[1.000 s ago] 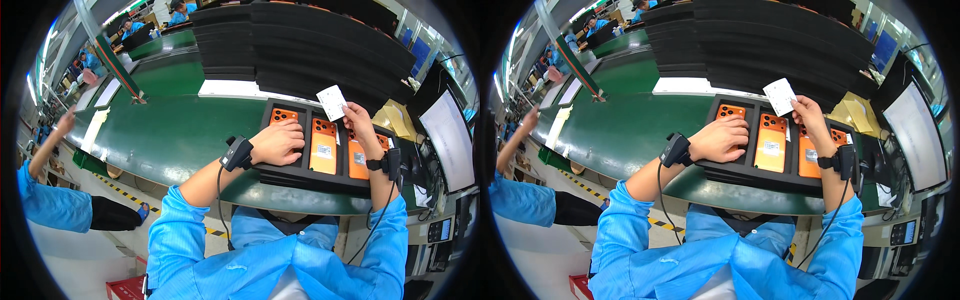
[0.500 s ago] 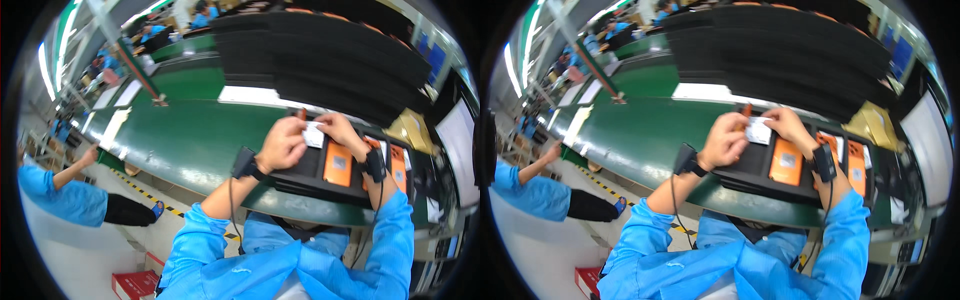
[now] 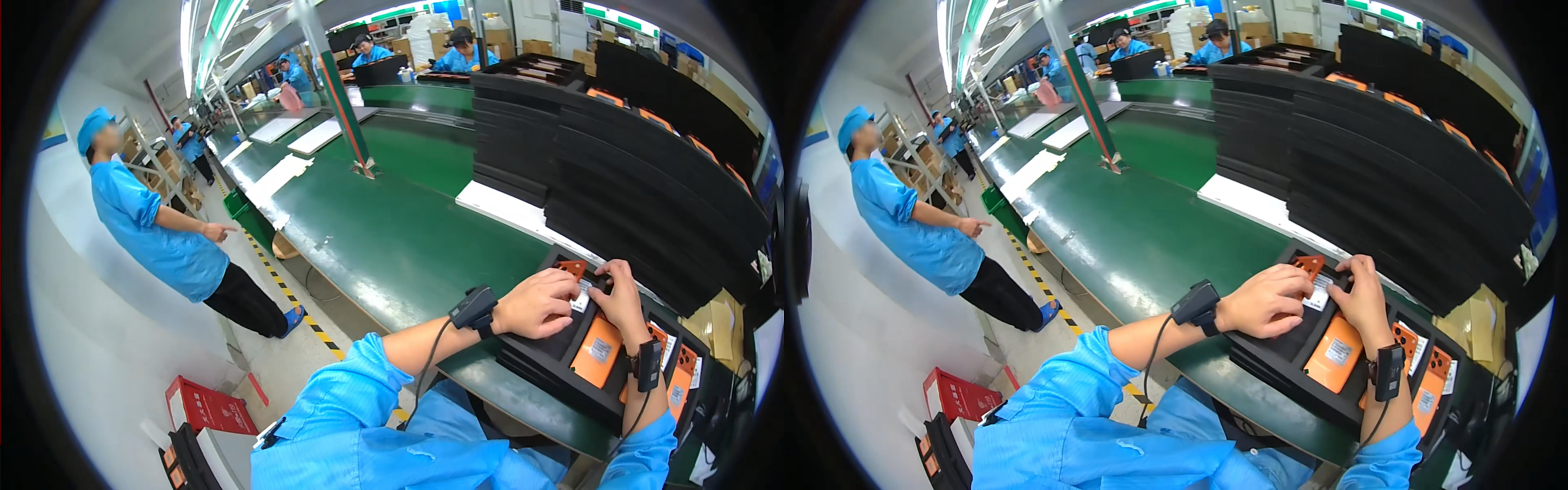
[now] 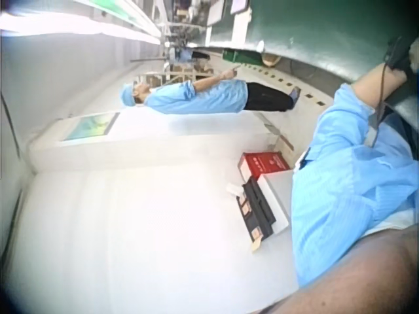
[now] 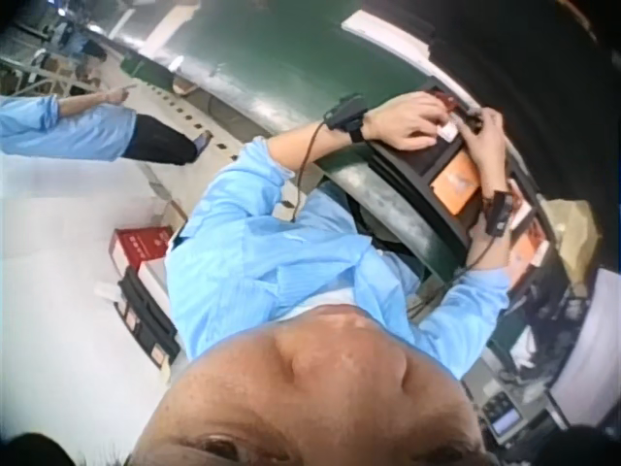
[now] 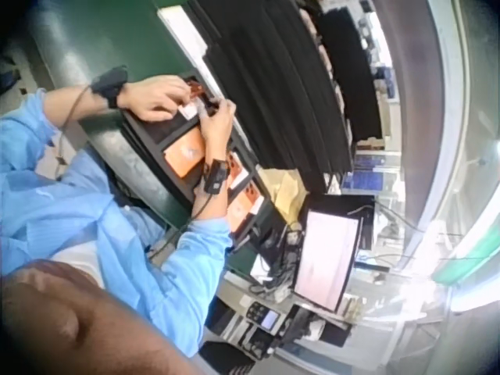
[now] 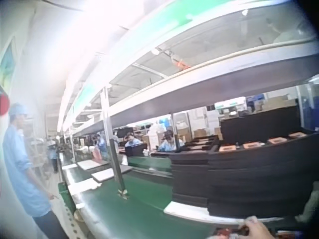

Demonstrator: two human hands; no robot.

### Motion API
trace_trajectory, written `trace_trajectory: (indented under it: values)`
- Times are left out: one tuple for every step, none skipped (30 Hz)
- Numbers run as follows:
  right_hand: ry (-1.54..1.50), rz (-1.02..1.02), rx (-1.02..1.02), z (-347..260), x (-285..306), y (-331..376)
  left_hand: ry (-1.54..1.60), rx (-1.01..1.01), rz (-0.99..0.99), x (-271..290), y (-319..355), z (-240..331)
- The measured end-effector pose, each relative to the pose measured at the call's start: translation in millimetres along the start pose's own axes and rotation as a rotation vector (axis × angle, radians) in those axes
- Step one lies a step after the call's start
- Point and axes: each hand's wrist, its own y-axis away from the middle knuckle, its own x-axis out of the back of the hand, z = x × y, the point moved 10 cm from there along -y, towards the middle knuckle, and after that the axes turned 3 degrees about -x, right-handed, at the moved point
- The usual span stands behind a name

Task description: Scanning smartphone barcodes and applying printed labels to the back of the devices on an assembly line.

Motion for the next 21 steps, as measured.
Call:
trace_trajectory:
  values:
    - [-0.083, -0.025, -0.008, 2.3, -1.7, 1.5, -0.019, -0.007, 0.000, -0.4, 0.1, 0.6]
    - [-0.074, -0.055, -0.020, 5.1, -3.8, 3.1, -0.019, -0.006, -0.012, -2.5, 0.1, 0.7]
    - [0.001, -0.024, 0.041, -0.3, -1.8, 3.9, -0.016, -0.010, -0.051, -7.1, -0.2, 0.8]
    - [0.076, 0.007, 0.104, -6.7, -0.6, 5.8, -0.007, -0.012, -0.073, -9.6, -0.3, 0.5]
    - [0.110, 0.020, 0.146, -10.5, 0.6, 5.7, -0.013, -0.015, -0.092, -13.6, -1.2, 0.2]
    - [0.116, 0.050, 0.156, -12.5, 3.2, 5.1, -0.069, -0.025, -0.102, -15.9, -2.8, -0.9]
    - [-0.003, 0.046, 0.062, -3.6, 5.3, 2.3, -0.118, -0.024, -0.118, -20.1, -3.0, -2.0]
    - [-0.115, 0.045, -0.037, 6.5, 8.5, -0.8, -0.141, 0.035, -0.146, -24.3, -1.7, -9.8]
    - [-0.092, 0.150, 0.020, 0.7, 21.9, 0.4, -0.177, 0.076, -0.123, -22.4, -1.2, -16.9]
    - [-0.070, 0.161, -0.002, 3.2, 27.9, -0.2, -0.211, 0.112, -0.096, -20.6, 0.9, -22.5]
    - [-0.038, 0.183, -0.001, 2.9, 34.7, 1.8, -0.225, 0.171, -0.049, -15.5, 4.8, -30.0]
    - [-0.018, 0.214, 0.017, 0.9, 43.2, 4.4, -0.258, 0.238, -0.006, -9.4, 11.5, -36.6]
    - [-0.012, 0.227, 0.027, 0.6, 51.7, 9.8, -0.248, 0.347, 0.047, -2.5, 20.7, -46.4]
    - [-0.007, 0.253, 0.034, 1.3, 62.6, 17.2, -0.252, 0.435, 0.140, 8.8, 30.8, -53.5]
    - [0.032, 0.274, 0.038, 4.0, 75.8, 28.8, -0.185, 0.534, 0.173, 12.1, 46.2, -58.7]
    - [0.049, 0.321, 0.107, 1.4, 91.8, 43.9, -0.130, 0.656, 0.204, 14.8, 64.1, -64.7]
    - [0.093, 0.311, 0.068, 11.3, 106.0, 61.9, -0.039, 0.700, 0.196, 11.6, 77.0, -63.7]
    - [0.116, 0.318, 0.087, 17.7, 122.7, 85.6, 0.048, 0.775, 0.177, 7.0, 91.7, -64.2]
    - [0.137, 0.354, 0.062, 28.9, 142.7, 116.6, 0.091, 0.872, 0.139, 0.9, 106.5, -65.8]
    - [0.233, 0.324, -0.132, 57.4, 159.1, 145.2, 0.135, 0.975, 0.104, -5.7, 122.7, -65.8]
    - [0.267, 0.331, -0.187, 73.7, 176.1, 175.5, 0.127, 0.973, 0.101, -6.4, 128.2, -62.1]
